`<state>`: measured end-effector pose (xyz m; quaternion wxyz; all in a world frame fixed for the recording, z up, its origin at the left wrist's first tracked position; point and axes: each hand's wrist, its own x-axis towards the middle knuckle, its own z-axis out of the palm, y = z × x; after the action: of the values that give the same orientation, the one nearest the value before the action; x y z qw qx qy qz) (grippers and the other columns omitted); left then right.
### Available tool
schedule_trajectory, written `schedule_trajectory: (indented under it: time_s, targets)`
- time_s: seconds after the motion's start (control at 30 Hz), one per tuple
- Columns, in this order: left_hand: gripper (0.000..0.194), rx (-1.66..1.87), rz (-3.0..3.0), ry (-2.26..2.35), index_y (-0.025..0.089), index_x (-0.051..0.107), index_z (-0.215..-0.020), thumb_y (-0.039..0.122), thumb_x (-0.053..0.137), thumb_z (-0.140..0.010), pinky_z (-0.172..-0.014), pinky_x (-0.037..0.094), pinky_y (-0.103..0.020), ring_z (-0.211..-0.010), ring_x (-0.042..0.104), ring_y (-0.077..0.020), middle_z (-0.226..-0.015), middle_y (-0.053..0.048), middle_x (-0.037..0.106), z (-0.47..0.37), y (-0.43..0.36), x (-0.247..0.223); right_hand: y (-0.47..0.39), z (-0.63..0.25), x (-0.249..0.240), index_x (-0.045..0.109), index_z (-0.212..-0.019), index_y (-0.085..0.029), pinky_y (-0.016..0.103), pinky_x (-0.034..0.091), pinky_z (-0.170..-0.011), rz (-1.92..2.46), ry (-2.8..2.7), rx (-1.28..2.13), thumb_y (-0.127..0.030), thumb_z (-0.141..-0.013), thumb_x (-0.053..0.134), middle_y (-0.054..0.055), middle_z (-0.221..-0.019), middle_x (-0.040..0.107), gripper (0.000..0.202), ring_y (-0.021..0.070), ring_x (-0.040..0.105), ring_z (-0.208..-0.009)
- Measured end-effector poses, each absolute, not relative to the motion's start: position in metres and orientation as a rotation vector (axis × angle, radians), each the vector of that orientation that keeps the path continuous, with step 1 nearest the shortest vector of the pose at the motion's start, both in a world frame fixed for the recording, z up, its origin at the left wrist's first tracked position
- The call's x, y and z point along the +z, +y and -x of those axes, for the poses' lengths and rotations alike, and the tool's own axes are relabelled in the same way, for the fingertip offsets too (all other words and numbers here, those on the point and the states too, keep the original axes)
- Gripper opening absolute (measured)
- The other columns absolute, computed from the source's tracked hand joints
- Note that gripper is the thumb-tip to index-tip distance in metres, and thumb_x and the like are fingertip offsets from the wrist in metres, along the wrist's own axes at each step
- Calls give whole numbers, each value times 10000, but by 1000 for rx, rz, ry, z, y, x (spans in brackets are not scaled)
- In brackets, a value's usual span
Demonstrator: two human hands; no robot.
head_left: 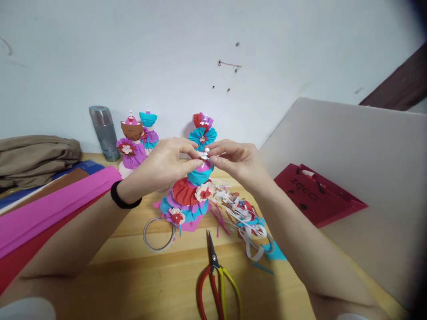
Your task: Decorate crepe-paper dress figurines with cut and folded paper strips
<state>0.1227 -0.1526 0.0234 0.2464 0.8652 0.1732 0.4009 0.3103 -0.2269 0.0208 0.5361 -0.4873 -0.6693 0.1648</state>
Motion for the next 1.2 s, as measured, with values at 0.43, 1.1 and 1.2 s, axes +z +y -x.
schedule_trajectory:
  time_s: [0.43,1.1,1.2]
  targets:
    - [101,897,-2572,486,141,761,-736,217,698,-757,-790,526,-332,-883,698,-232,-915,-88,765,-127,-144,44,-219,-314,49,714,-643,-232,389,513,-813,1329,-1932,276,-163,-686,779,20,-816,735,104,221,683,-883]
    - [150,811,-2558,531,174,776,-791,241,642,-773,-795,525,-296,-901,695,-201,-897,-38,769,-123,-146,47,-221,-314,57,734,-692,-215,423,520,-834,1400,-1991,268,-160,-691,776,38,-833,742,69,258,689,-918]
    - [169,867,-2487,478,181,768,-773,261,621,-796,-828,533,-322,-894,697,-208,-884,-40,768,-121,-143,44,-222,-314,58,745,-708,-216,414,532,-810,1409,-1969,295,-158,-703,769,35,-827,744,63,246,696,-858]
